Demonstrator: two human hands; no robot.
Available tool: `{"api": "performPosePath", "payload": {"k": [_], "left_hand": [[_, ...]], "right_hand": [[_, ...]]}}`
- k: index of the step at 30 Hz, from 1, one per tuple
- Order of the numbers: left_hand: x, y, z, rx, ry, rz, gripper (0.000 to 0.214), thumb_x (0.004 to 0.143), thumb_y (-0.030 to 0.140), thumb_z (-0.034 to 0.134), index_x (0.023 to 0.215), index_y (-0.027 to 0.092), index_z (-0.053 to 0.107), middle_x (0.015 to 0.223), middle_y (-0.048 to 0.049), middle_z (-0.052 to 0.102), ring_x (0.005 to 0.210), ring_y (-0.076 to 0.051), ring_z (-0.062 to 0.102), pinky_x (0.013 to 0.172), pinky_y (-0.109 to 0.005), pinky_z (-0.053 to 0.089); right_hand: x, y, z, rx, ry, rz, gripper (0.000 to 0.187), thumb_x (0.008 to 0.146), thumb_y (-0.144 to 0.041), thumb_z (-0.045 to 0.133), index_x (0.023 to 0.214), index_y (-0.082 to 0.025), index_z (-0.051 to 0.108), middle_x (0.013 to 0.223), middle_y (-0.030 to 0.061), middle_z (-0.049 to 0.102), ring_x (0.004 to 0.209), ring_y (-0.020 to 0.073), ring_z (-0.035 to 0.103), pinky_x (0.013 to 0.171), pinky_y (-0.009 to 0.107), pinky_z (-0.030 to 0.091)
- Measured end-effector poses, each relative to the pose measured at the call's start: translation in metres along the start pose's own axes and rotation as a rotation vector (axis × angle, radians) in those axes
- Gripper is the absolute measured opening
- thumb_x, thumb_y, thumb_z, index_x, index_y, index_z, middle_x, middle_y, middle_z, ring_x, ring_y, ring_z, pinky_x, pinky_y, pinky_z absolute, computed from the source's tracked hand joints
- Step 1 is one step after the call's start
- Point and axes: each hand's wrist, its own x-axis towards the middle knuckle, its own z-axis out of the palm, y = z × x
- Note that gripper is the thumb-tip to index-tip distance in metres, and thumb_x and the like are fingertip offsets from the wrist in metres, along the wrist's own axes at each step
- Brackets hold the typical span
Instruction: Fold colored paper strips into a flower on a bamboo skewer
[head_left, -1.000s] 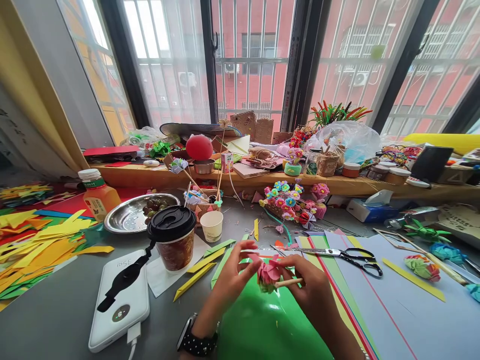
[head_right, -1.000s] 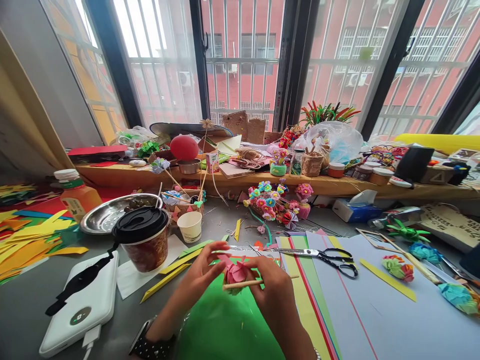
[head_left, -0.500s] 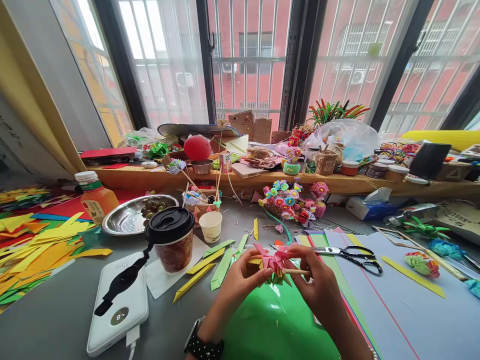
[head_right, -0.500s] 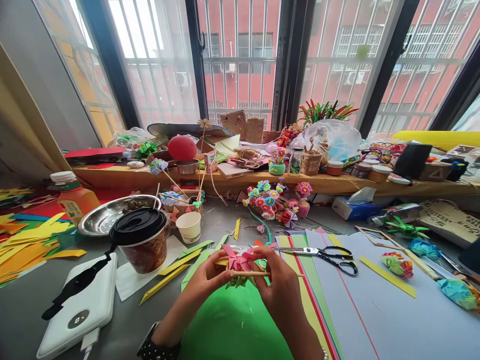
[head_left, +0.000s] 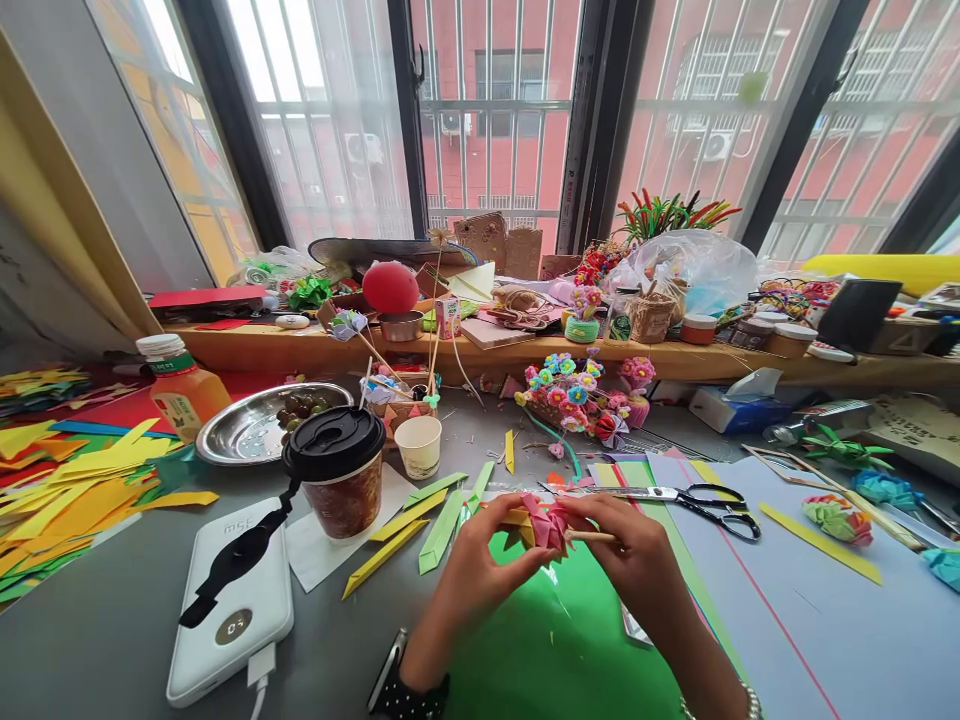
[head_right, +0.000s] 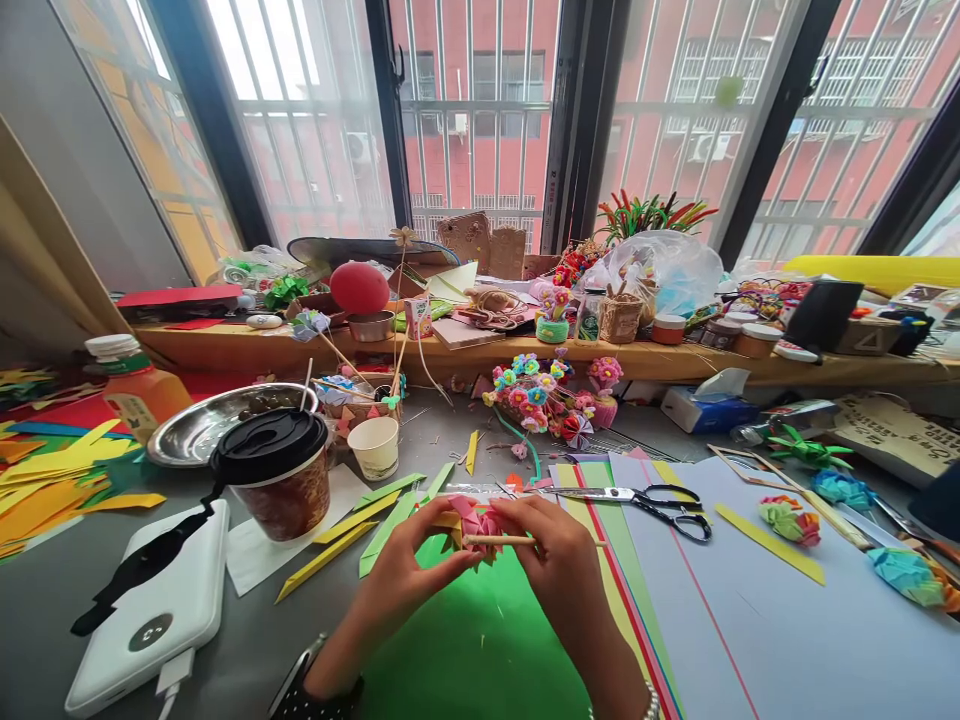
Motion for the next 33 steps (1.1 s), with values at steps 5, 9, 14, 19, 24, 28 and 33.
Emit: {"api": "performPosePath", "payload": {"k": [5, 9, 14, 19, 24, 28, 33], "left_hand": [[0.001, 0.000, -0.001, -0.023, -0.031, 0.003, 0.041, 0.067, 0.033, 0.066, 0.100, 0.012, 0.053, 0.097, -0.0122, 0.066, 0.088, -0.023, 0.062, 0.079, -0.032, 0.046], [0.000, 0.002, -0.001, -0.034, -0.044, 0.004, 0.039, 0.067, 0.032, 0.067, 0.098, 0.011, 0.054, 0.101, -0.0151, 0.065, 0.092, -0.025, 0.061, 0.083, -0.034, 0.045], [0.000, 0.002, 0.000, -0.069, -0.051, -0.013, 0.040, 0.068, 0.032, 0.065, 0.100, 0.012, 0.052, 0.098, -0.0141, 0.066, 0.091, -0.024, 0.061, 0.083, -0.035, 0.046], [0.002, -0.001, 0.000, -0.111, -0.036, -0.024, 0.040, 0.068, 0.034, 0.064, 0.100, 0.011, 0.053, 0.093, -0.0121, 0.066, 0.086, -0.023, 0.062, 0.078, -0.032, 0.048], [0.002, 0.002, -0.004, -0.127, -0.064, -0.044, 0.037, 0.069, 0.034, 0.064, 0.099, 0.013, 0.055, 0.093, -0.0108, 0.066, 0.084, -0.022, 0.062, 0.074, -0.031, 0.049], [0.000, 0.007, -0.009, -0.129, -0.106, -0.044, 0.034, 0.069, 0.032, 0.064, 0.096, 0.013, 0.057, 0.091, -0.0099, 0.067, 0.083, -0.022, 0.062, 0.074, -0.030, 0.049], [0.000, 0.008, -0.010, -0.132, -0.106, -0.074, 0.037, 0.066, 0.033, 0.066, 0.096, 0.013, 0.058, 0.091, -0.0103, 0.067, 0.084, -0.023, 0.062, 0.074, -0.031, 0.049]], "right_hand": [[0.001, 0.001, -0.002, 0.024, -0.039, 0.048, 0.026, 0.073, -0.012, 0.050, 0.090, -0.022, 0.068, 0.086, 0.0032, 0.071, 0.081, 0.0194, 0.066, 0.071, 0.030, 0.053], [0.000, -0.001, -0.002, 0.036, -0.073, 0.102, 0.029, 0.071, -0.009, 0.048, 0.087, -0.022, 0.068, 0.085, 0.0020, 0.071, 0.080, 0.0187, 0.066, 0.068, 0.028, 0.053], [-0.001, -0.002, 0.003, 0.040, -0.048, 0.081, 0.023, 0.074, -0.013, 0.050, 0.087, -0.021, 0.067, 0.085, 0.0031, 0.071, 0.078, 0.0185, 0.066, 0.067, 0.029, 0.053], [-0.003, 0.000, 0.009, -0.026, 0.018, 0.003, 0.019, 0.078, -0.017, 0.051, 0.087, -0.019, 0.067, 0.085, 0.0049, 0.070, 0.079, 0.0199, 0.065, 0.069, 0.031, 0.052], [-0.002, 0.000, 0.007, 0.076, -0.057, 0.107, 0.019, 0.078, -0.018, 0.052, 0.089, -0.020, 0.067, 0.087, 0.0041, 0.070, 0.080, 0.0193, 0.065, 0.067, 0.029, 0.053], [0.000, -0.003, 0.003, 0.160, -0.170, 0.168, 0.024, 0.077, -0.015, 0.052, 0.095, -0.022, 0.067, 0.093, 0.0036, 0.070, 0.085, 0.0204, 0.065, 0.073, 0.032, 0.053], [0.000, -0.005, 0.003, 0.127, -0.174, 0.137, 0.022, 0.077, -0.015, 0.052, 0.090, -0.023, 0.068, 0.088, 0.0039, 0.071, 0.081, 0.0210, 0.065, 0.071, 0.033, 0.053]]}}
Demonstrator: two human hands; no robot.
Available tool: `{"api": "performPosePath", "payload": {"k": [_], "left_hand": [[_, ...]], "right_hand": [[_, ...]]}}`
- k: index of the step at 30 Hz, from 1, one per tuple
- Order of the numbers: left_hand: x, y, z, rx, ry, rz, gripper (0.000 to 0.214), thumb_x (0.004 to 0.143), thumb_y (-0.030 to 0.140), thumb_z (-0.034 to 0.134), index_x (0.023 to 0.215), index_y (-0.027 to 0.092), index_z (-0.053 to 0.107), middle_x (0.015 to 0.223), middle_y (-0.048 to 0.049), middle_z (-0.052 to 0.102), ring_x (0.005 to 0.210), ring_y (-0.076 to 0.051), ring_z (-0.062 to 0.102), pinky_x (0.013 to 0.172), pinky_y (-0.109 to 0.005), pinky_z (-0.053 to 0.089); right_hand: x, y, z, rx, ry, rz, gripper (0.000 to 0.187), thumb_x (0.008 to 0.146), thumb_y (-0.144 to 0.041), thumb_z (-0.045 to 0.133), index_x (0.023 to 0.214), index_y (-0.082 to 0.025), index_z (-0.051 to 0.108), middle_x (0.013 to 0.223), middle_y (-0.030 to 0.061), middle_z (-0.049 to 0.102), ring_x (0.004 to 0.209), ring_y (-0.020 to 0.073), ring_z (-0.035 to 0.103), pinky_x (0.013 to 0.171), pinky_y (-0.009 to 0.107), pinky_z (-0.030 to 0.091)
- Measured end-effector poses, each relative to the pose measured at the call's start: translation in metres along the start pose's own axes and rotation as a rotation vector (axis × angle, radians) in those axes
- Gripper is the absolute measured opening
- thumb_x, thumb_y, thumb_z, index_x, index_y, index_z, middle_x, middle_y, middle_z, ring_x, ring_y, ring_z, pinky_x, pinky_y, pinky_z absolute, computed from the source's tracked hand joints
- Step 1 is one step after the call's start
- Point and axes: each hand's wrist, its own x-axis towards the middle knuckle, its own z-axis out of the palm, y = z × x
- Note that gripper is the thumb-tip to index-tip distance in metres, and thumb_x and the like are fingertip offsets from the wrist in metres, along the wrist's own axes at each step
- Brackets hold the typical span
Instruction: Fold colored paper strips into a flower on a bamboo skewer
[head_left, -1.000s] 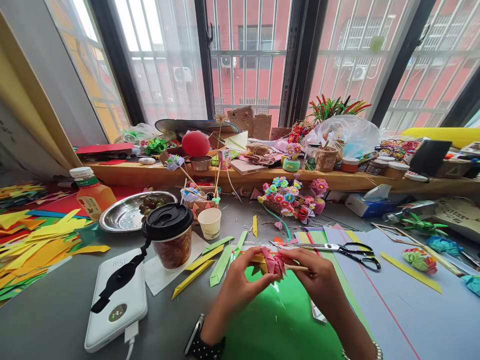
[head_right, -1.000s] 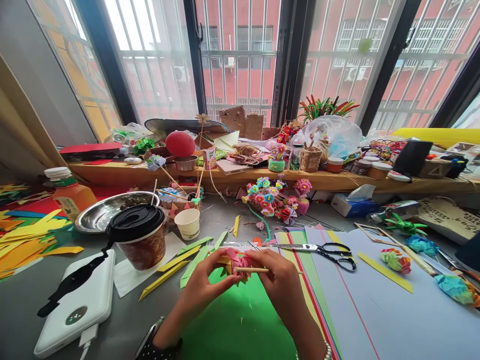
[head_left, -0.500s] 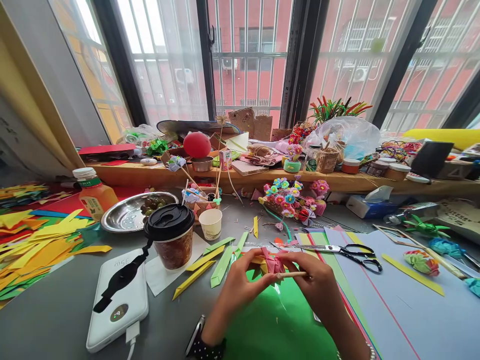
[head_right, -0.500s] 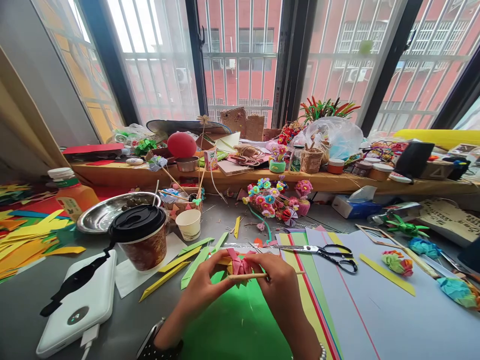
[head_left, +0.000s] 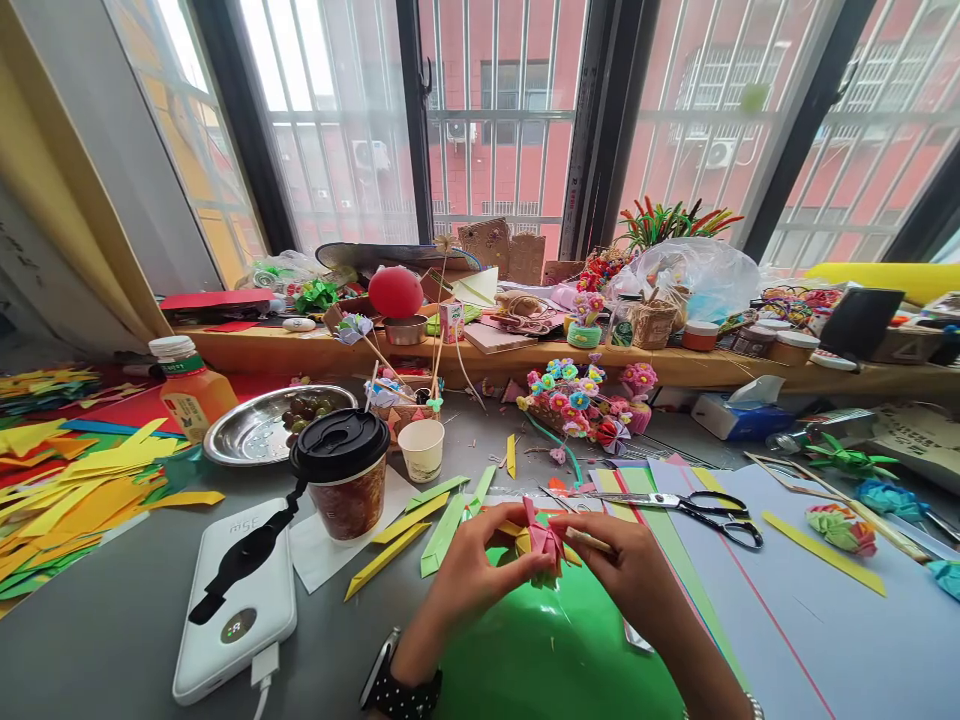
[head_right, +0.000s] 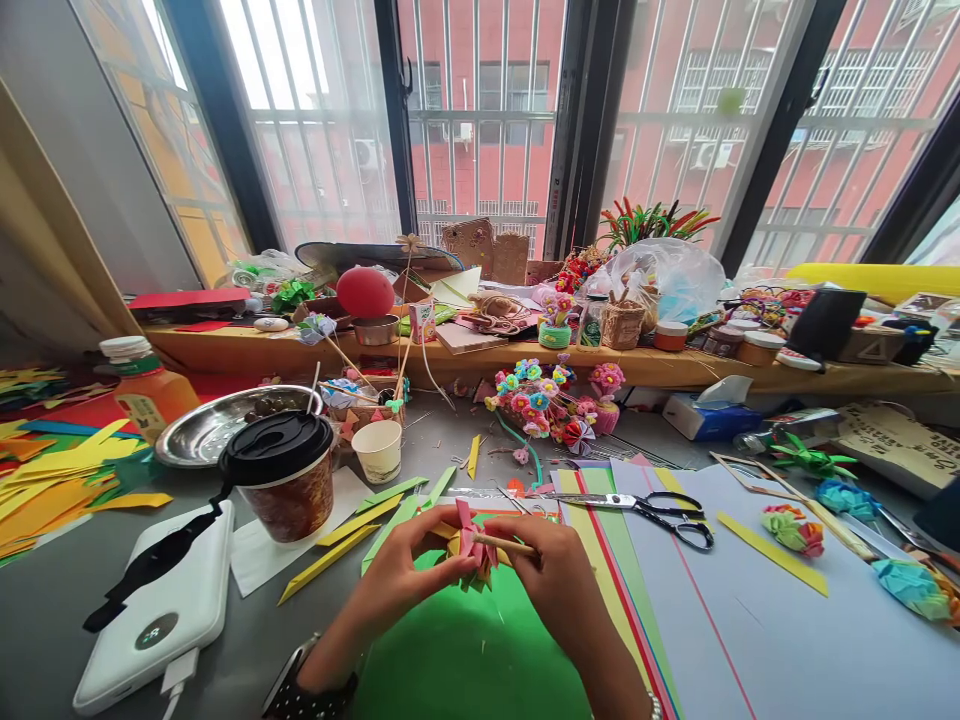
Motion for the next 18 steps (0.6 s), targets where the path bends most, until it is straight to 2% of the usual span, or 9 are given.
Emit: {"api": "performPosePath", "payload": {"k": [9, 12, 14, 15, 16, 18], "left_hand": [[0.001, -0.002, 0.000, -0.116, -0.010, -0.045, 0.045, 0.062, 0.037, 0.069, 0.099, 0.013, 0.059, 0.090, -0.0102, 0.067, 0.082, -0.023, 0.063, 0.074, -0.033, 0.049], [0.002, -0.008, -0.005, -0.240, -0.024, -0.042, 0.055, 0.053, 0.051, 0.070, 0.092, 0.013, 0.064, 0.086, -0.0097, 0.068, 0.080, -0.025, 0.063, 0.072, -0.034, 0.049], [0.003, -0.012, -0.009, -0.404, -0.025, -0.106, 0.066, 0.056, 0.068, 0.056, 0.090, 0.012, 0.065, 0.079, -0.0104, 0.068, 0.077, -0.026, 0.064, 0.069, -0.035, 0.049], [0.004, -0.014, -0.010, -0.471, -0.001, -0.157, 0.068, 0.059, 0.071, 0.049, 0.089, 0.012, 0.066, 0.074, -0.0099, 0.068, 0.073, -0.024, 0.064, 0.066, -0.035, 0.049], [0.004, -0.015, -0.011, -0.510, 0.033, -0.207, 0.066, 0.062, 0.070, 0.046, 0.088, 0.012, 0.066, 0.070, -0.0085, 0.068, 0.068, -0.023, 0.064, 0.063, -0.033, 0.049], [0.006, -0.017, -0.011, -0.494, 0.099, -0.273, 0.052, 0.066, 0.060, 0.054, 0.086, 0.014, 0.066, 0.064, -0.0046, 0.066, 0.059, -0.017, 0.062, 0.058, -0.028, 0.047]], "right_hand": [[-0.001, 0.005, 0.006, -0.150, 0.077, -0.092, 0.025, 0.074, -0.011, 0.051, 0.090, -0.022, 0.067, 0.086, 0.0031, 0.071, 0.078, 0.0199, 0.066, 0.066, 0.031, 0.054], [-0.001, 0.004, 0.007, -0.161, 0.095, -0.099, 0.027, 0.073, -0.009, 0.051, 0.090, -0.022, 0.066, 0.087, 0.0029, 0.070, 0.079, 0.0196, 0.065, 0.067, 0.031, 0.054], [-0.001, 0.001, 0.006, -0.145, 0.115, -0.124, 0.026, 0.074, -0.009, 0.051, 0.090, -0.022, 0.066, 0.085, 0.0032, 0.071, 0.078, 0.0190, 0.066, 0.065, 0.029, 0.054], [-0.001, 0.000, 0.006, -0.132, 0.123, -0.148, 0.025, 0.075, -0.009, 0.050, 0.090, -0.022, 0.066, 0.084, 0.0033, 0.071, 0.077, 0.0186, 0.066, 0.064, 0.028, 0.054], [-0.001, -0.002, 0.007, -0.120, 0.129, -0.179, 0.025, 0.076, -0.010, 0.050, 0.090, -0.022, 0.066, 0.083, 0.0035, 0.071, 0.076, 0.0183, 0.065, 0.063, 0.028, 0.053], [-0.001, -0.006, 0.007, -0.104, 0.133, -0.253, 0.025, 0.079, -0.011, 0.048, 0.091, -0.022, 0.066, 0.083, 0.0039, 0.070, 0.076, 0.0177, 0.065, 0.063, 0.027, 0.053]]}}
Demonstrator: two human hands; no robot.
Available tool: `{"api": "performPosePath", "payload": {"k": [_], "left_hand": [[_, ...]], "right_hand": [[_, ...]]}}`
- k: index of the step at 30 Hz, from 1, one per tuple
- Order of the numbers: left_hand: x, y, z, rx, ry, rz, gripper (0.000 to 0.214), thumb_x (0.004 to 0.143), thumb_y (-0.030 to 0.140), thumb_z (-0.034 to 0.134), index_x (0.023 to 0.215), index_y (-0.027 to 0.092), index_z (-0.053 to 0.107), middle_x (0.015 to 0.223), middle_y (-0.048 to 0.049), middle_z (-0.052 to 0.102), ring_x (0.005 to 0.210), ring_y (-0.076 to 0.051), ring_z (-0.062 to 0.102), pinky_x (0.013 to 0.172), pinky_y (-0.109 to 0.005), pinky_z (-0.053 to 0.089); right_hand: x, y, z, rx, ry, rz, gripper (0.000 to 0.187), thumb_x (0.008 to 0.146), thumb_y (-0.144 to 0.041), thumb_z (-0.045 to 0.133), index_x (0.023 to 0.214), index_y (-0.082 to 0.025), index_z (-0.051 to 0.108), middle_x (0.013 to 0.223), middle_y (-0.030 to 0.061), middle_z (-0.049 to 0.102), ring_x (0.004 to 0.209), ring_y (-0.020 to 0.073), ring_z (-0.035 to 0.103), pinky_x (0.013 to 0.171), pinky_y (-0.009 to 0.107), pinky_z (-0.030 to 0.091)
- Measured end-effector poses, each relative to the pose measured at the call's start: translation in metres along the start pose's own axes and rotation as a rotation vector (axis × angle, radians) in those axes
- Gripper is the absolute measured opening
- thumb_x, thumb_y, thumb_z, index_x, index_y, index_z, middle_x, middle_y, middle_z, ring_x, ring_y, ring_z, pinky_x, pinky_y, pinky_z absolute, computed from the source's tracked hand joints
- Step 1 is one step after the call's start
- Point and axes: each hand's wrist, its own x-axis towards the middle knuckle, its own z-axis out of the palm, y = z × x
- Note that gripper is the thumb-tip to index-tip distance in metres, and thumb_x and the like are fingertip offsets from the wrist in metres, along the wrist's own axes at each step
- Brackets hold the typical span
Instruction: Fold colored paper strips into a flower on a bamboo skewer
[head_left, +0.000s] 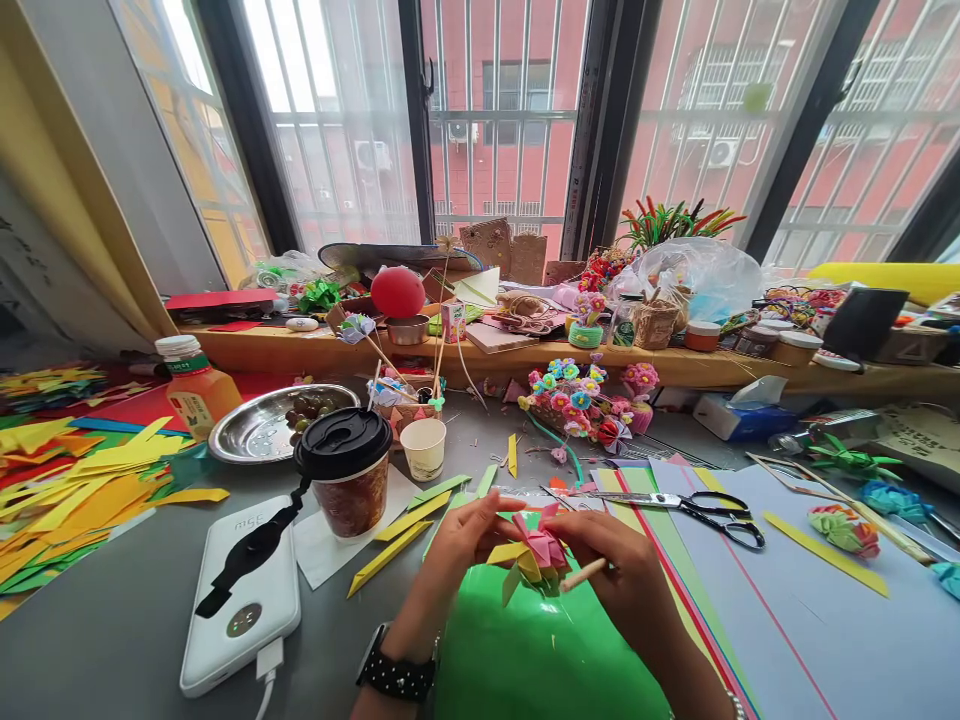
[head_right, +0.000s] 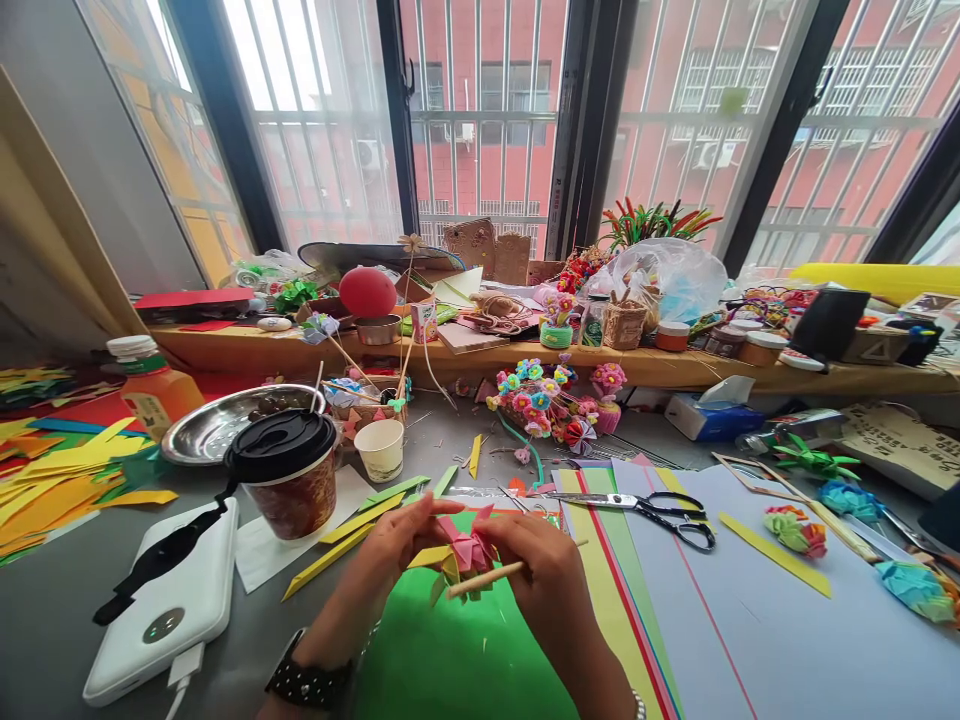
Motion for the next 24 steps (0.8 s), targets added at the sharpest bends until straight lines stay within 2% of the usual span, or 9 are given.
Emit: {"api": "performPosePath", "payload": {"k": [3, 5, 8, 14, 18, 24], "left_hand": [[0.002, -0.002, 0.003, 0.079, -0.002, 0.002, 0.034, 0.059, 0.044, 0.069, 0.074, 0.013, 0.068, 0.062, -0.0016, 0.065, 0.058, -0.013, 0.058, 0.060, -0.024, 0.044], [0.001, -0.002, 0.005, 0.090, -0.051, 0.000, 0.028, 0.057, 0.039, 0.072, 0.068, 0.014, 0.068, 0.063, -0.0016, 0.065, 0.062, -0.014, 0.057, 0.064, -0.025, 0.044], [-0.001, -0.001, 0.009, 0.062, -0.060, 0.021, 0.023, 0.054, 0.033, 0.074, 0.067, 0.015, 0.068, 0.065, -0.0010, 0.064, 0.064, -0.015, 0.057, 0.065, -0.025, 0.043], [-0.004, 0.000, 0.013, 0.006, -0.045, 0.023, 0.022, 0.055, 0.031, 0.074, 0.065, 0.014, 0.065, 0.066, 0.0005, 0.060, 0.058, -0.011, 0.054, 0.058, -0.022, 0.040], [-0.003, 0.000, 0.014, -0.004, -0.036, 0.024, 0.023, 0.054, 0.032, 0.074, 0.060, 0.013, 0.061, 0.057, 0.0032, 0.054, 0.052, -0.009, 0.048, 0.054, -0.020, 0.036], [0.001, -0.003, 0.011, -0.001, -0.014, 0.050, 0.026, 0.052, 0.034, 0.074, 0.058, 0.013, 0.060, 0.057, 0.0030, 0.053, 0.052, -0.009, 0.046, 0.052, -0.020, 0.035]], "right_hand": [[0.001, -0.004, 0.002, 0.017, 0.010, -0.091, 0.025, 0.082, -0.012, 0.047, 0.094, -0.024, 0.066, 0.084, 0.0041, 0.070, 0.076, 0.0164, 0.065, 0.064, 0.026, 0.053], [0.001, -0.006, 0.003, 0.025, 0.025, -0.138, 0.025, 0.084, -0.014, 0.046, 0.094, -0.025, 0.066, 0.084, 0.0040, 0.070, 0.075, 0.0154, 0.065, 0.062, 0.025, 0.053], [0.003, -0.009, 0.003, 0.017, 0.051, -0.179, 0.022, 0.084, -0.017, 0.047, 0.092, -0.025, 0.067, 0.079, 0.0041, 0.070, 0.070, 0.0150, 0.065, 0.058, 0.023, 0.053], [0.000, -0.007, 0.002, -0.027, 0.103, -0.125, 0.014, 0.079, -0.012, 0.055, 0.083, -0.022, 0.064, 0.073, 0.0029, 0.068, 0.068, 0.0153, 0.064, 0.059, 0.025, 0.052], [-0.002, -0.008, 0.004, -0.047, 0.136, -0.146, 0.012, 0.079, -0.015, 0.054, 0.081, -0.022, 0.064, 0.068, 0.0030, 0.067, 0.063, 0.0147, 0.064, 0.054, 0.023, 0.051], [-0.001, -0.010, 0.005, -0.091, 0.140, -0.162, 0.011, 0.079, -0.015, 0.054, 0.079, -0.020, 0.064, 0.065, 0.0035, 0.067, 0.060, 0.0147, 0.064, 0.051, 0.022, 0.051]]}}
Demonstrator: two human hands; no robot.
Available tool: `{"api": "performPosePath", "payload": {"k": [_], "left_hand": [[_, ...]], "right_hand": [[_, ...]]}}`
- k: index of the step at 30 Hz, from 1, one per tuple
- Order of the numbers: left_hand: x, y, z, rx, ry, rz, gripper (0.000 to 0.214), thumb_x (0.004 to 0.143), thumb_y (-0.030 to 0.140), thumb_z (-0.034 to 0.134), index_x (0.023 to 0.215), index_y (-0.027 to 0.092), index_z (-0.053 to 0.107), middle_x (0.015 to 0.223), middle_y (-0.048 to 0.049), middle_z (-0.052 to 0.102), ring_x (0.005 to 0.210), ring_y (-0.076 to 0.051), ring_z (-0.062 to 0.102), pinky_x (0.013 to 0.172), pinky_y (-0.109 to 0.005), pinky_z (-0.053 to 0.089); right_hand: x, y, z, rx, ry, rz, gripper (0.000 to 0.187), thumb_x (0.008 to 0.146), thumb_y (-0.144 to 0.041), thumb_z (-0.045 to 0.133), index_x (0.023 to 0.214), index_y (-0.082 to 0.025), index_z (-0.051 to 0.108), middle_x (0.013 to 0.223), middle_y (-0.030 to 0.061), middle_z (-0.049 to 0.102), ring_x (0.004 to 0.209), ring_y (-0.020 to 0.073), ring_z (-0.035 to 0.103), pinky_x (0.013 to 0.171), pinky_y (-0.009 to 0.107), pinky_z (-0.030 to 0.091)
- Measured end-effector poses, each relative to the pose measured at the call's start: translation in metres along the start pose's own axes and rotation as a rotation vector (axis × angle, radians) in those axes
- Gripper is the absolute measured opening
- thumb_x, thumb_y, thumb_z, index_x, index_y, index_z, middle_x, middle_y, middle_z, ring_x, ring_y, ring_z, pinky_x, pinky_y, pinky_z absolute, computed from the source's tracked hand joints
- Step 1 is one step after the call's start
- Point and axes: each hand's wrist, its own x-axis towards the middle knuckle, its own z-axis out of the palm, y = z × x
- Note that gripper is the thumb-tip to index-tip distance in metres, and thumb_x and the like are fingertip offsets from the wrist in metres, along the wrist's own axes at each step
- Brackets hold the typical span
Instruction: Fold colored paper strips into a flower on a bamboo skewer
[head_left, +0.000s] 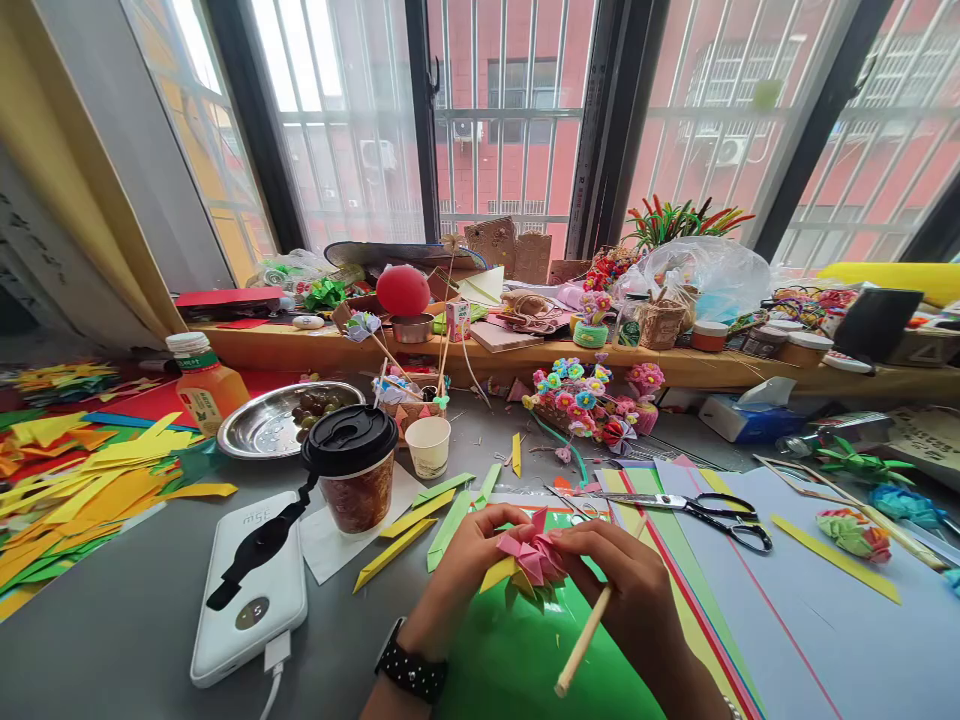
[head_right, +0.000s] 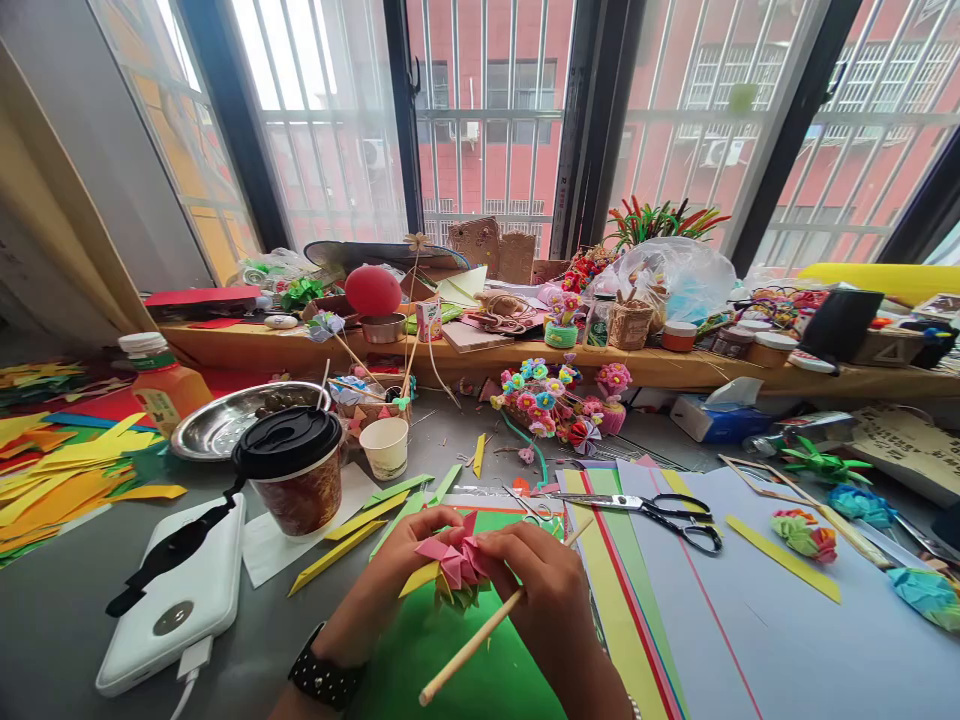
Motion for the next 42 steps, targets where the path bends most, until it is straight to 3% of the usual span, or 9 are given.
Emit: {"api": "performPosePath", "payload": {"k": [5, 12, 19, 23, 25, 30, 36, 42], "left_hand": [[0.001, -0.001, -0.003, 0.017, 0.025, 0.026, 0.023, 0.054, 0.032, 0.072, 0.058, 0.014, 0.059, 0.059, 0.0023, 0.054, 0.056, -0.010, 0.049, 0.056, -0.021, 0.037], [0.003, -0.001, -0.004, 0.029, 0.015, 0.038, 0.024, 0.053, 0.033, 0.073, 0.057, 0.014, 0.059, 0.058, 0.0024, 0.052, 0.056, -0.010, 0.048, 0.056, -0.021, 0.037], [0.001, 0.000, -0.001, -0.036, -0.016, -0.015, 0.027, 0.052, 0.034, 0.074, 0.058, 0.013, 0.058, 0.057, 0.0039, 0.051, 0.049, -0.006, 0.045, 0.050, -0.018, 0.034], [0.001, 0.000, -0.002, 0.062, 0.002, 0.022, 0.026, 0.055, 0.035, 0.072, 0.060, 0.013, 0.057, 0.057, 0.0031, 0.051, 0.050, -0.008, 0.046, 0.049, -0.019, 0.034], [0.001, 0.001, -0.002, 0.182, 0.042, 0.103, 0.024, 0.062, 0.036, 0.067, 0.064, 0.014, 0.057, 0.059, 0.0023, 0.052, 0.051, -0.009, 0.047, 0.049, -0.020, 0.036], [-0.002, -0.002, -0.001, 0.527, 0.166, 0.466, 0.012, 0.077, 0.027, 0.054, 0.072, 0.016, 0.058, 0.077, -0.0016, 0.053, 0.064, -0.013, 0.056, 0.060, -0.023, 0.045], [-0.003, -0.011, 0.004, 0.776, 0.230, 0.843, 0.008, 0.077, 0.013, 0.053, 0.081, 0.019, 0.056, 0.082, -0.0037, 0.053, 0.079, -0.016, 0.055, 0.070, -0.027, 0.047], [-0.009, -0.015, 0.011, 0.849, 0.283, 0.991, 0.017, 0.075, 0.007, 0.055, 0.085, 0.020, 0.053, 0.089, -0.0048, 0.051, 0.086, -0.017, 0.054, 0.074, -0.029, 0.048]], "right_hand": [[0.001, 0.001, -0.001, 0.028, -0.057, -0.010, 0.016, 0.080, -0.012, 0.052, 0.086, -0.022, 0.063, 0.073, 0.0034, 0.069, 0.068, 0.0152, 0.065, 0.059, 0.024, 0.054], [0.000, 0.003, -0.004, 0.047, -0.102, -0.011, 0.013, 0.078, -0.013, 0.056, 0.083, -0.020, 0.065, 0.073, 0.0042, 0.070, 0.065, 0.0154, 0.066, 0.056, 0.024, 0.054], [0.005, -0.002, -0.007, 0.050, -0.080, -0.050, 0.012, 0.076, -0.012, 0.056, 0.079, -0.020, 0.065, 0.073, 0.0047, 0.070, 0.067, 0.0149, 0.066, 0.057, 0.023, 0.054], [0.004, 0.000, -0.006, 0.028, -0.098, -0.057, 0.014, 0.077, -0.012, 0.054, 0.080, -0.021, 0.065, 0.077, 0.0042, 0.070, 0.068, 0.0141, 0.065, 0.059, 0.023, 0.053], [0.002, 0.003, -0.005, -0.011, -0.100, -0.031, 0.015, 0.078, -0.012, 0.054, 0.083, -0.021, 0.065, 0.080, 0.0040, 0.069, 0.071, 0.0148, 0.064, 0.062, 0.025, 0.052], [-0.002, 0.010, -0.003, -0.158, 0.001, 0.109, 0.013, 0.080, -0.018, 0.052, 0.085, -0.020, 0.063, 0.081, 0.0050, 0.064, 0.074, 0.0168, 0.062, 0.062, 0.025, 0.051], [-0.001, 0.008, -0.005, -0.074, 0.039, 0.315, 0.015, 0.083, -0.028, 0.050, 0.079, -0.020, 0.062, 0.077, 0.0040, 0.061, 0.069, 0.0164, 0.060, 0.055, 0.023, 0.047], [0.000, 0.004, -0.002, 0.093, 0.039, 0.427, 0.015, 0.078, -0.034, 0.056, 0.073, -0.020, 0.058, 0.072, 0.0023, 0.058, 0.066, 0.0153, 0.057, 0.053, 0.022, 0.046]]}}
